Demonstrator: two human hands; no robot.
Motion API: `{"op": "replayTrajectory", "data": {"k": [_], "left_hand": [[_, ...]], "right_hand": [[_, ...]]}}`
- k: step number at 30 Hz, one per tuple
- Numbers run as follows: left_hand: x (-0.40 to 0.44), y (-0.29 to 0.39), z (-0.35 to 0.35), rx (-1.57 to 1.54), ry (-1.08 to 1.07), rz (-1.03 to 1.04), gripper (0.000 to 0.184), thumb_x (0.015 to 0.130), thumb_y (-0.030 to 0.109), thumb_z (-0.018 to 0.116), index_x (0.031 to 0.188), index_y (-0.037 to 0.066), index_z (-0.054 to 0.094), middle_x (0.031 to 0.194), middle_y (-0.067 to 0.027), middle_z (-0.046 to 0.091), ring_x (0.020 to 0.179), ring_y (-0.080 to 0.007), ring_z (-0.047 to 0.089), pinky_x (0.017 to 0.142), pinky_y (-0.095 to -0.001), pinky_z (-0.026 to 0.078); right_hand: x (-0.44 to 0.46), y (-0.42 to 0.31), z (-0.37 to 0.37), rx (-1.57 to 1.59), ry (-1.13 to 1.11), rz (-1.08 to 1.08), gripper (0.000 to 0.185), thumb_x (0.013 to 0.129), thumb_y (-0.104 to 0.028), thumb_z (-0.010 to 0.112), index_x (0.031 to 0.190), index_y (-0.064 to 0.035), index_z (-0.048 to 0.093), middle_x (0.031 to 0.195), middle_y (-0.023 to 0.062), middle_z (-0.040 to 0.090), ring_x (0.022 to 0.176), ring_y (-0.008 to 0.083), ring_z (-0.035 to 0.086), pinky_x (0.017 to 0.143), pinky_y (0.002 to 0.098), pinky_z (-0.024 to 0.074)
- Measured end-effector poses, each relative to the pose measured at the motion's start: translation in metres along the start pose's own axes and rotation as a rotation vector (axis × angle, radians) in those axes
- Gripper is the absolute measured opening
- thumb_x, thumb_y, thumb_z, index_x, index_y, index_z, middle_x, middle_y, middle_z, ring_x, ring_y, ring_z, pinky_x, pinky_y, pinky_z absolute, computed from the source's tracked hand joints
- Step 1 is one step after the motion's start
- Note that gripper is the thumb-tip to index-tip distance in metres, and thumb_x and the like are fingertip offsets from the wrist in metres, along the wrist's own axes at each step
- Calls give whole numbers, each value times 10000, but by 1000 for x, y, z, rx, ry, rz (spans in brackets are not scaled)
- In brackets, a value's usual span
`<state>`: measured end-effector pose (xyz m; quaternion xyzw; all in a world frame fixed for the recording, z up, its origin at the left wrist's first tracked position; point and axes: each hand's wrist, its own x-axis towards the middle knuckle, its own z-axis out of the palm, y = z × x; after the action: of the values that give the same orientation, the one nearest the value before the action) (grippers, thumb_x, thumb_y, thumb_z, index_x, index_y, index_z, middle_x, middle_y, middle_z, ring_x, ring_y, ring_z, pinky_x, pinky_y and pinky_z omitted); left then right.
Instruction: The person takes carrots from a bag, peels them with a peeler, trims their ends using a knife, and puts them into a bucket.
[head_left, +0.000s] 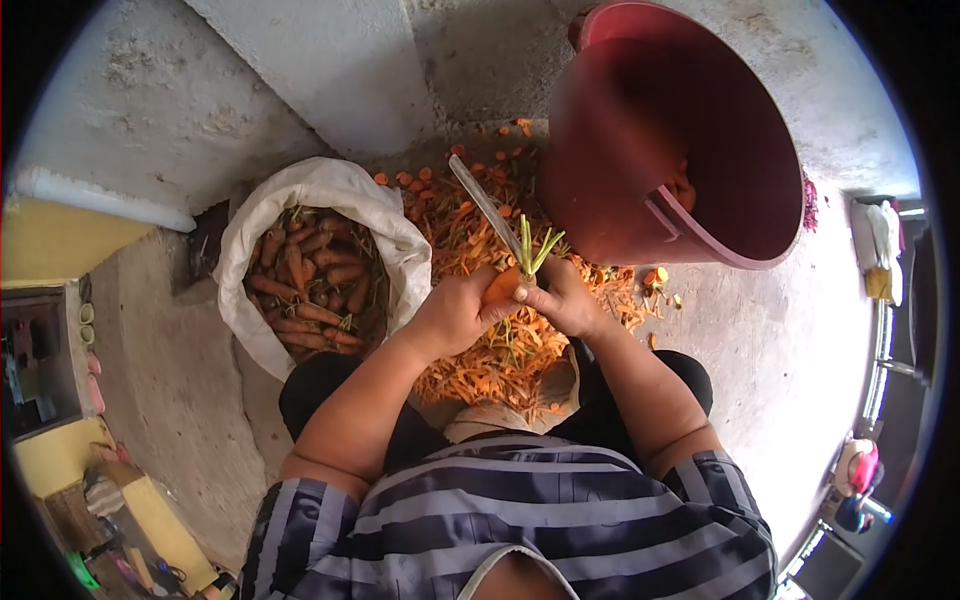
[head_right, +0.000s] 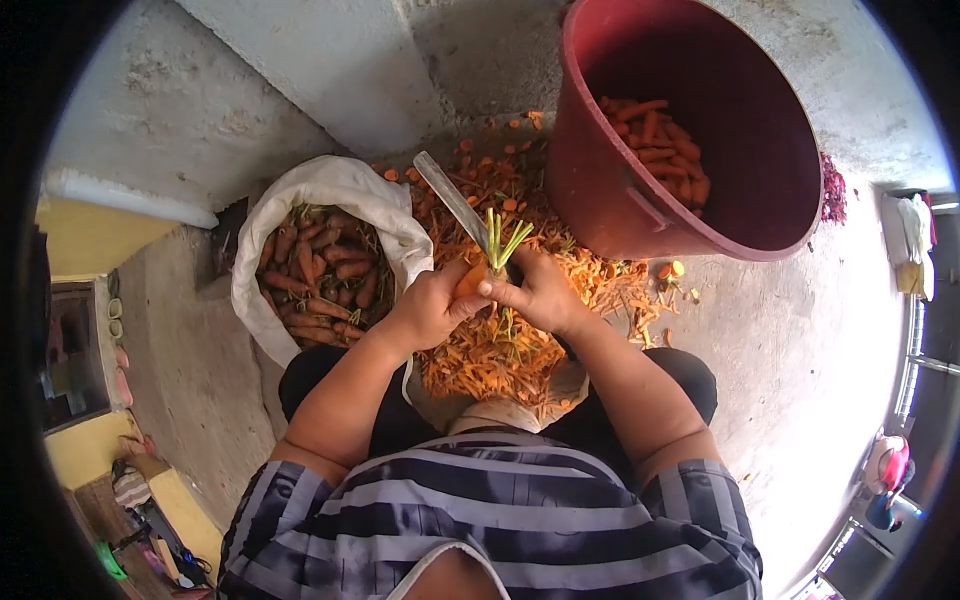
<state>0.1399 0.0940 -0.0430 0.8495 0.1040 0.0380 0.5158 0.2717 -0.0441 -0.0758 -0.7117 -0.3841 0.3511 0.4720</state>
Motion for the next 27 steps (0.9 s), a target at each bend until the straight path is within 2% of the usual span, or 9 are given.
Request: {"op": "replayTrajectory", "data": {"k": [4, 8, 10, 14, 15, 18, 19, 25, 27], "left_hand": [[1, -5, 2, -125, -27, -23, 399, 820, 381, 550, 971, 12, 538, 745, -194, 604, 691, -377, 584, 590, -416, 455], [-2, -2, 3, 157, 27, -105, 395, 813, 394, 553, 895, 9, 524, 704, -195, 594, 684, -379, 581, 582, -429, 447], [-3, 0, 8, 275, 77, -155, 391, 808, 396, 558, 849, 10, 512, 681, -197, 586, 678, -380, 579, 577, -434, 444], [-3, -12, 12, 230, 96, -175, 405, 796, 413, 569, 815, 16, 490, 664, -194, 575, 664, -377, 576, 561, -432, 436], [-3, -13, 11, 183, 102, -126, 415, 794, 423, 570, 822, 17, 490, 664, -192, 574, 662, -376, 576, 559, -429, 435], [0, -5, 2, 78, 82, -28, 447, 783, 458, 568, 833, 21, 488, 662, -183, 572, 655, -375, 573, 553, -423, 432], [0, -2, 0, 50, 70, -7, 458, 779, 471, 567, 835, 23, 487, 661, -180, 570, 653, -375, 572, 551, -420, 431], [0, -5, 1, 140, 35, 46, 465, 759, 493, 571, 834, 41, 490, 639, -161, 561, 626, -366, 564, 523, -412, 426], [0, -6, 0, 218, 45, 71, 454, 757, 484, 578, 824, 43, 493, 635, -157, 560, 619, -363, 562, 517, -414, 424]], "right_hand": [[1, 0, 0, -134, 29, 17, 638, 712, -572, 577, 846, 51, 561, 657, 180, 575, 631, 285, 587, 608, 376, 460], [1, 0, 5, -226, 79, 58, 601, 746, -544, 557, 852, 48, 563, 643, 183, 578, 624, 295, 591, 609, 378, 460], [1, -7, 7, -172, 89, 77, 577, 757, -517, 563, 865, 50, 561, 661, 182, 579, 633, 278, 589, 613, 368, 459], [-2, -10, 13, 3, 69, 91, 541, 777, -462, 581, 910, 62, 553, 704, 174, 576, 659, 235, 579, 618, 345, 453], [-1, -9, 10, 311, 4, 264, 638, 716, -501, 638, 970, 74, 528, 734, 167, 571, 681, 216, 567, 626, 334, 450], [1, -10, -8, -2, 80, 30, 773, 613, -575, 690, 990, 75, 508, 735, 156, 573, 686, 220, 569, 636, 333, 452], [2, -13, -13, -50, 67, 96, 858, 504, -616, 731, 975, 64, 502, 722, 164, 573, 694, 242, 585, 644, 344, 456], [-3, -30, -16, -253, 63, 28, 851, 446, -623, 743, 946, 25, 513, 717, 205, 573, 711, 326, 607, 643, 382, 464], [-3, -30, -15, -314, 73, 5, 819, 474, -626, 727, 942, 14, 519, 702, 201, 576, 687, 341, 605, 627, 391, 468]]}}
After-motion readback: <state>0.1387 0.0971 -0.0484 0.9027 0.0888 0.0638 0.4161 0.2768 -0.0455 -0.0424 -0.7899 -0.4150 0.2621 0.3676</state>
